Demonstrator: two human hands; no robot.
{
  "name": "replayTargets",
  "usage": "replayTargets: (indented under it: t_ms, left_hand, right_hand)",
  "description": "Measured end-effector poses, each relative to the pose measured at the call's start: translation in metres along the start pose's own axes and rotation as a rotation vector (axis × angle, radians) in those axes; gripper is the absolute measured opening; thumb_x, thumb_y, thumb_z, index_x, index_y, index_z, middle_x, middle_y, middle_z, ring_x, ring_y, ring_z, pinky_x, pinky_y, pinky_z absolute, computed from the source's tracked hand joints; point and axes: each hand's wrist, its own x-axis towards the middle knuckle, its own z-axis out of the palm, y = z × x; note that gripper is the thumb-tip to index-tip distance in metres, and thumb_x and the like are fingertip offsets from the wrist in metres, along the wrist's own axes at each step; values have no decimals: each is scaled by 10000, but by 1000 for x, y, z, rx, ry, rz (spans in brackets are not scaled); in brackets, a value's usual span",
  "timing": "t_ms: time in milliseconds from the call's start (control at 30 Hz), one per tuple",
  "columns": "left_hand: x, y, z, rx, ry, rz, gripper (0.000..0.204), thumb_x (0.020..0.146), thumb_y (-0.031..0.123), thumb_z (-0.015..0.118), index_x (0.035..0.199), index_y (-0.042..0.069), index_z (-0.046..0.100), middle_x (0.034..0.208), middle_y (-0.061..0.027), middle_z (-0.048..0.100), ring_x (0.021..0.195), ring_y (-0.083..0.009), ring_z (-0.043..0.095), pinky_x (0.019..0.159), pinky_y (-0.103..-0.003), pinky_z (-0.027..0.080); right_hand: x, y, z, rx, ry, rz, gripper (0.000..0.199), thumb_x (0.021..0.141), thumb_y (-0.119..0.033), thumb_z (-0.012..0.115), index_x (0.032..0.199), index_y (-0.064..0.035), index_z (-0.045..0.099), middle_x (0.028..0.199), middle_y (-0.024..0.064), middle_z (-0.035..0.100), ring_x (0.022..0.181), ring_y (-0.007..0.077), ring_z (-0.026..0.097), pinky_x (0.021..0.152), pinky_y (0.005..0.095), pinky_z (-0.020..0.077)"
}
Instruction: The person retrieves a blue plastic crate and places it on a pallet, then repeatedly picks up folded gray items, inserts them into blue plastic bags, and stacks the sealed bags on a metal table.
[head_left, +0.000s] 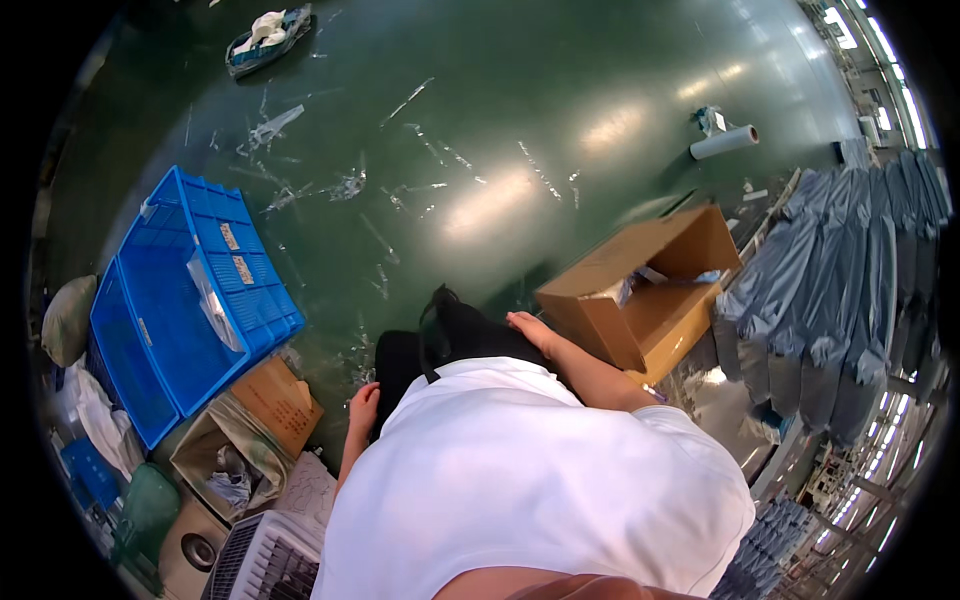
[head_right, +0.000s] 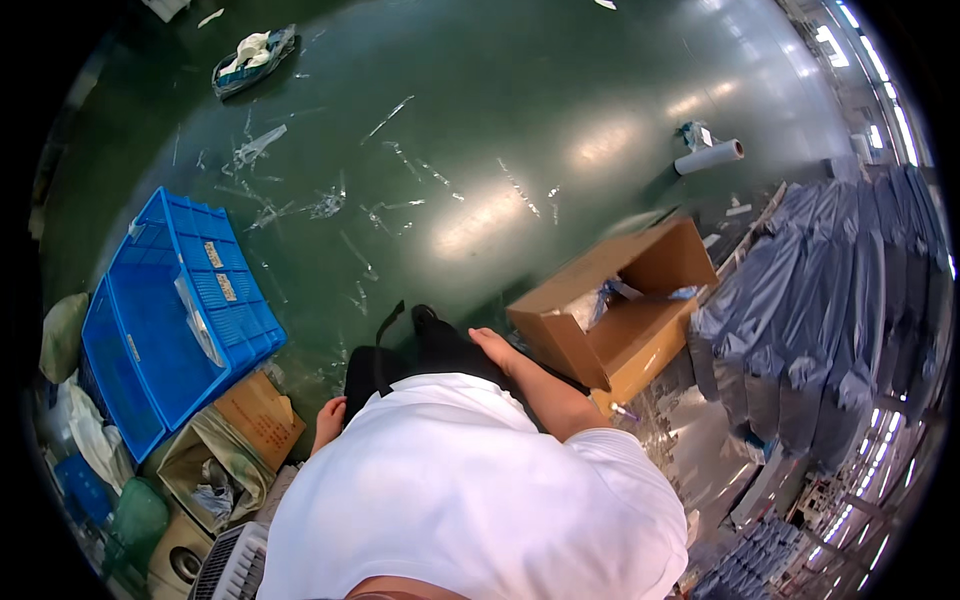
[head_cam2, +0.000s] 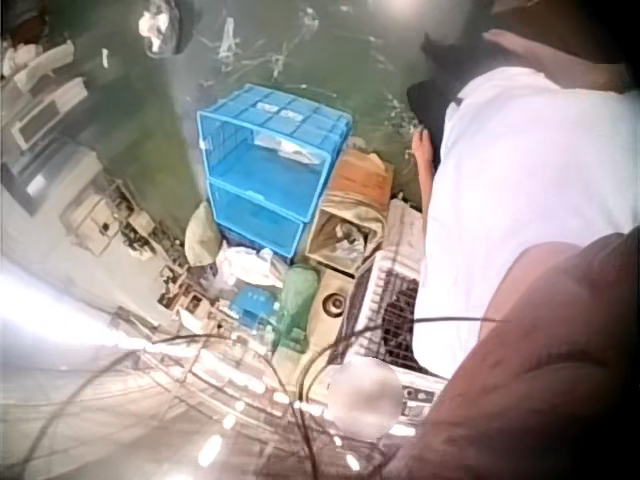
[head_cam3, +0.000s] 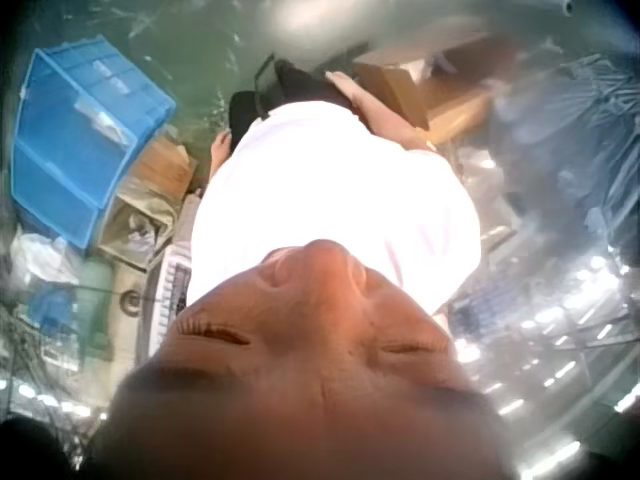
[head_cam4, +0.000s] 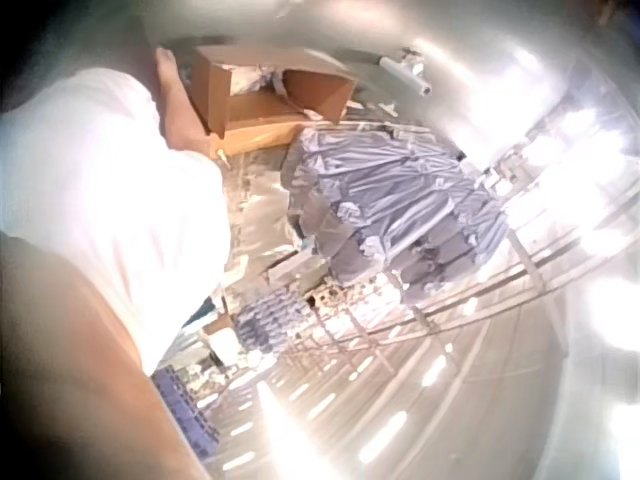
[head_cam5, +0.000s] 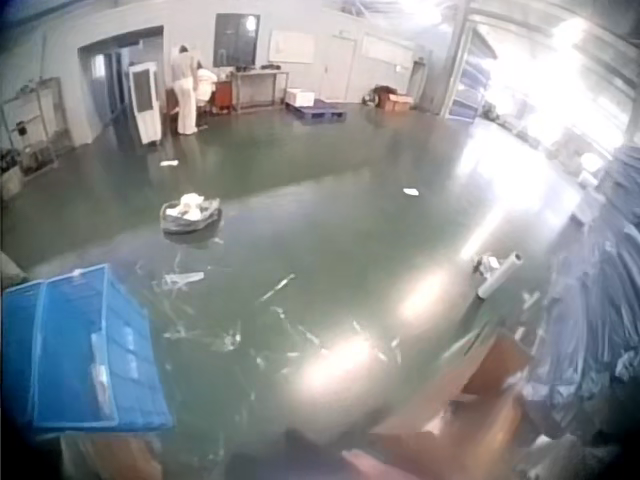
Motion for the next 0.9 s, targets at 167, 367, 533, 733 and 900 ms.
replayTargets:
  t_ms: [167, 367, 533, 733, 900]
  left_hand:
    - [30, -4, -30, -191, 38, -365, 226, 850, 189, 521, 1012, 55, 604, 815, -55, 610, 755, -121, 556, 683, -257, 454]
    - [84, -31, -85, 67, 285, -345, 314, 760, 274, 486, 898, 34, 634, 867, -163, 631, 813, -300, 604, 736, -362, 470]
    - [194, 0, -151, 130, 132, -446, 336, 743, 314, 503, 879, 40, 642, 864, -173, 626, 815, -311, 597, 721, -410, 462]
    - [326, 129, -287, -37, 465, -251, 294, 744, 269, 506, 918, 73, 639, 916, -156, 622, 860, -312, 588, 750, -408, 459]
    - [436, 179, -390, -48, 505, -207, 310, 763, 283, 493, 909, 47, 631, 913, -163, 617, 856, -326, 581, 748, -412, 454]
  right_hand:
    - [77, -82, 30, -604, -140, -83, 394, 814, -340, 561, 1006, 2, 596, 928, 123, 617, 864, 216, 565, 777, 333, 444]
    - [171, -269, 137, -852, -298, -480, 270, 813, -242, 564, 925, 0, 603, 857, 129, 629, 796, 203, 589, 724, 303, 453]
    - [255, -409, 194, -889, -494, -371, 253, 845, -203, 531, 933, 30, 577, 796, 99, 609, 741, 156, 573, 670, 274, 450]
    - [383, -535, 207, -1102, -432, -483, 256, 828, -212, 513, 905, 21, 586, 766, 129, 615, 700, 175, 587, 648, 290, 470]
    - [475, -648, 238, -1381, -372, -291, 303, 818, -261, 504, 916, 10, 595, 796, 144, 619, 729, 222, 594, 672, 325, 472]
